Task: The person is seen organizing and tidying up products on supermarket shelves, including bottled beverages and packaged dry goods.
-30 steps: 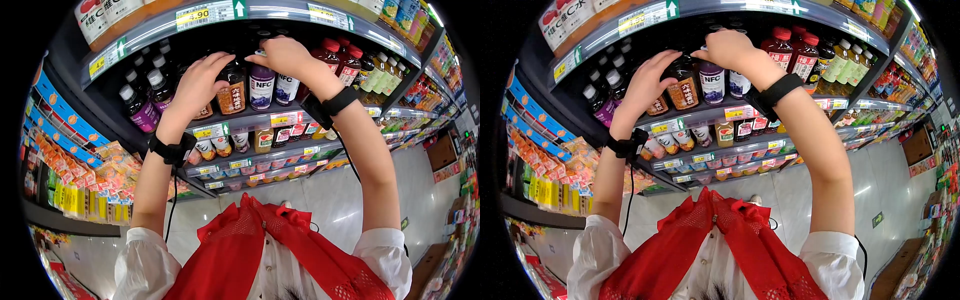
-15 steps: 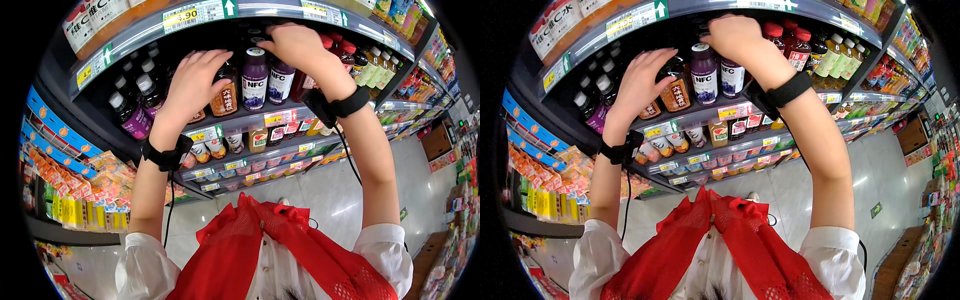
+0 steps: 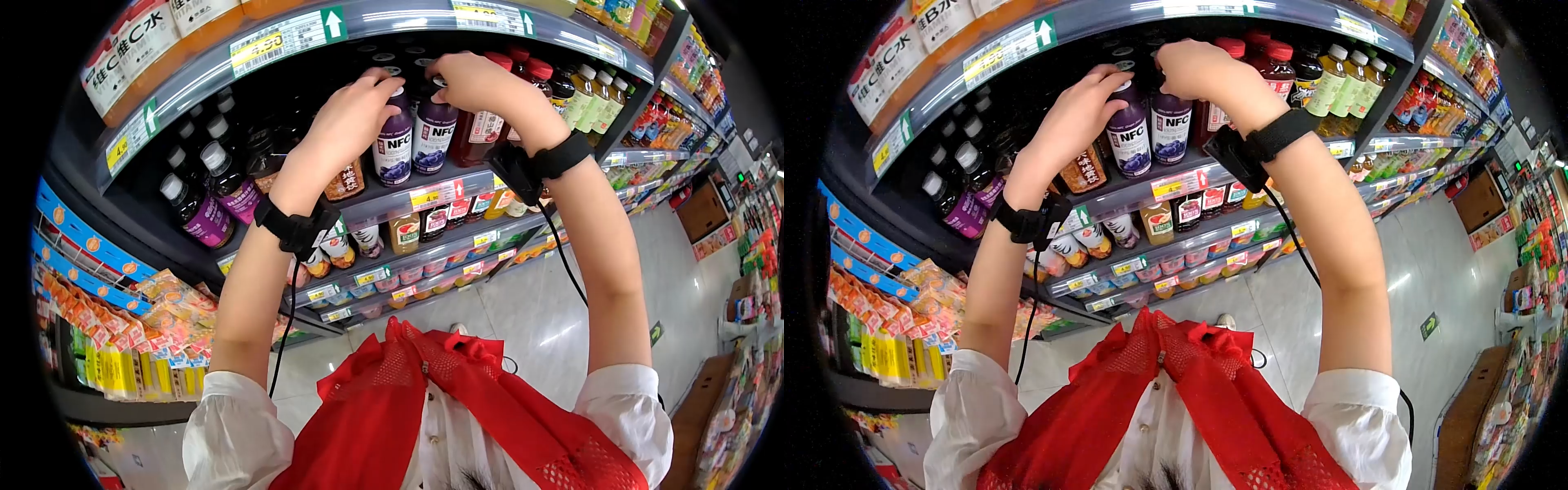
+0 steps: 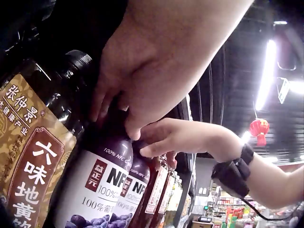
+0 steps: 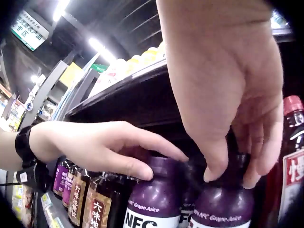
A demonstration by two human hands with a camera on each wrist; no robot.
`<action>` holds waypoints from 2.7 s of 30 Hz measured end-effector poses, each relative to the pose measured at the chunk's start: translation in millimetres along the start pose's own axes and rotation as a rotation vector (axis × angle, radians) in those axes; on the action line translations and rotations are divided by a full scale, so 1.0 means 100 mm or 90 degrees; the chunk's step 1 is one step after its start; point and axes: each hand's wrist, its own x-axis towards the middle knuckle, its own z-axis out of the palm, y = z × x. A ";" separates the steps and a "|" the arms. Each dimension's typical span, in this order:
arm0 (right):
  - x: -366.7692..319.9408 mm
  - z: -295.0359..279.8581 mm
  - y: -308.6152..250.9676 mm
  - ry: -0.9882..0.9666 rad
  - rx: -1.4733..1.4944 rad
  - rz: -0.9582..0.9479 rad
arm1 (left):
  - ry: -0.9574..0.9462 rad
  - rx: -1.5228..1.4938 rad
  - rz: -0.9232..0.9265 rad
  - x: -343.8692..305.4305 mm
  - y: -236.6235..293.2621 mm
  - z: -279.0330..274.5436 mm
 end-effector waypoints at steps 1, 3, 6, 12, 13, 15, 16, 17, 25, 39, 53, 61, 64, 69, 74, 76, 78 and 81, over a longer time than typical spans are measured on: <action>0.00 -0.03 0.03 -0.053 0.051 0.016 | -0.001 -0.002 0.003 0.03 0.03 0.02; 0.00 -0.17 0.00 -0.152 0.099 0.061 | -0.006 -0.011 -0.046 0.08 0.09 0.04; 0.10 -0.05 0.14 -0.115 0.087 -0.008 | 0.011 -0.028 -0.031 0.10 0.09 0.06; 0.09 -0.17 0.07 -0.144 0.225 0.034 | 0.002 -0.051 -0.022 0.17 -0.02 0.07; 0.12 -0.19 0.07 -0.143 0.226 0.034 | 0.001 -0.050 -0.022 0.18 -0.04 0.07; 0.19 -0.22 0.10 -0.131 0.187 0.069 | -0.015 -0.055 -0.009 0.21 -0.07 0.04; 0.27 -0.17 0.17 -0.130 0.188 0.070 | -0.015 -0.055 -0.008 0.25 -0.08 0.01; 0.38 -0.08 0.29 -0.025 0.093 0.011 | -0.010 -0.053 -0.003 0.30 -0.09 -0.03; 0.64 -0.02 0.38 0.053 -0.183 -0.047 | -0.245 0.095 -0.021 0.79 -0.24 -0.10; 0.43 -0.20 0.43 -0.006 -0.215 -0.046 | -0.244 0.058 -0.021 0.95 0.01 -0.12; -0.43 -0.25 0.76 0.217 -0.080 0.027 | -0.206 0.043 -0.034 1.07 0.40 -0.01; -1.80 0.32 1.27 0.497 0.097 -0.160 | 0.019 -0.018 0.034 0.82 1.30 0.26; -2.28 0.49 1.73 0.416 0.130 -0.109 | 0.055 0.028 0.080 0.94 1.72 0.55; -3.08 0.52 2.89 0.368 0.200 -0.037 | 0.036 -0.001 0.124 1.51 2.76 1.10; -4.24 0.51 4.51 0.353 0.240 0.039 | -0.050 -0.125 0.166 2.26 4.21 1.97; -4.83 0.47 5.34 0.272 0.313 0.178 | -0.126 -0.195 0.129 2.50 4.74 2.47; -5.53 0.37 6.20 0.262 0.349 0.230 | -0.176 -0.288 0.027 2.66 5.37 2.94; -6.67 0.15 7.55 0.204 0.351 0.354 | -0.270 -0.230 -0.109 2.79 6.17 3.69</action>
